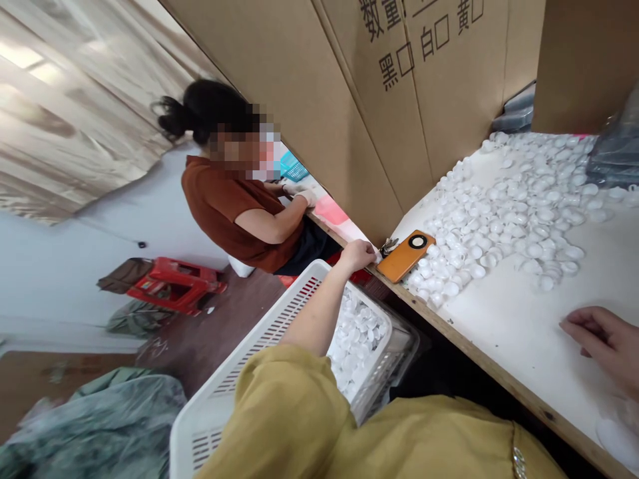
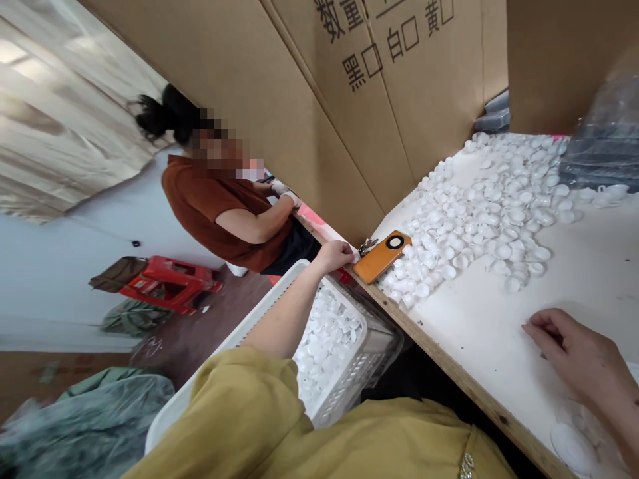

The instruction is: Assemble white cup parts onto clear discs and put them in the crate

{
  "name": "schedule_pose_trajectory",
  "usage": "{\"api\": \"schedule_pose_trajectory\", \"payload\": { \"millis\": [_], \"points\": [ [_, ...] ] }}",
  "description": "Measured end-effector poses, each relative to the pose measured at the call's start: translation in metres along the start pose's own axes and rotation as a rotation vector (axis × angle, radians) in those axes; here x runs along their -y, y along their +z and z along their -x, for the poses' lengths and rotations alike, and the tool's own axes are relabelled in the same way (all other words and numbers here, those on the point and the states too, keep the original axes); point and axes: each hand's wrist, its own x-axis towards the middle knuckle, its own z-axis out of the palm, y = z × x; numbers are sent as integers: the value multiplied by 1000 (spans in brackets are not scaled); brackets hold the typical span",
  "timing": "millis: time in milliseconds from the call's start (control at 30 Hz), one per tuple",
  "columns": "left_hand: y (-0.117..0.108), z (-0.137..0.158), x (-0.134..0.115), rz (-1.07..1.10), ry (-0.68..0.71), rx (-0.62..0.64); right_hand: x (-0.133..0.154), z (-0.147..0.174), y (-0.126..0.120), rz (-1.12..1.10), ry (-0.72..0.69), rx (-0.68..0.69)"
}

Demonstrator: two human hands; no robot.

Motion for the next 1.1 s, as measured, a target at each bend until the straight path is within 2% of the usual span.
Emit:
{"api": "schedule_pose_trajectory", "payload": {
  "millis": [133,267,367,433,533,633,700,833,900,967,1033,1100],
  "points": [
    [-12,11,8,135,-12,-107,9,2,-3,13,2,-5],
    [-18,36,0,368,12,-103,5,1,-2,9,-3,-7],
    [-12,57,-27,806,71,11,-1,-2,2,9,-11,6],
    [-4,70,-55,1092,103,145,-2,-2,4,2,-27,-5],
    [13,88,-103,1245,143,400,5,1,4,-10,-48,-15],
    [35,102,-150,1268,217,613,16,6,0,-25,-72,-49],
    [52,109,-178,1249,272,680,22,6,-6,-44,-72,-98],
    [87,116,-223,1144,423,743,18,0,-29,-115,11,-291],
    [101,118,-238,1073,509,712,11,0,-45,-83,53,-395],
    [111,121,-246,983,575,612,2,3,-63,27,117,-459],
    [116,122,-247,857,642,473,-6,8,-78,173,203,-443],
    [117,124,-243,689,731,340,-14,13,-88,289,278,-348]
  ]
}}
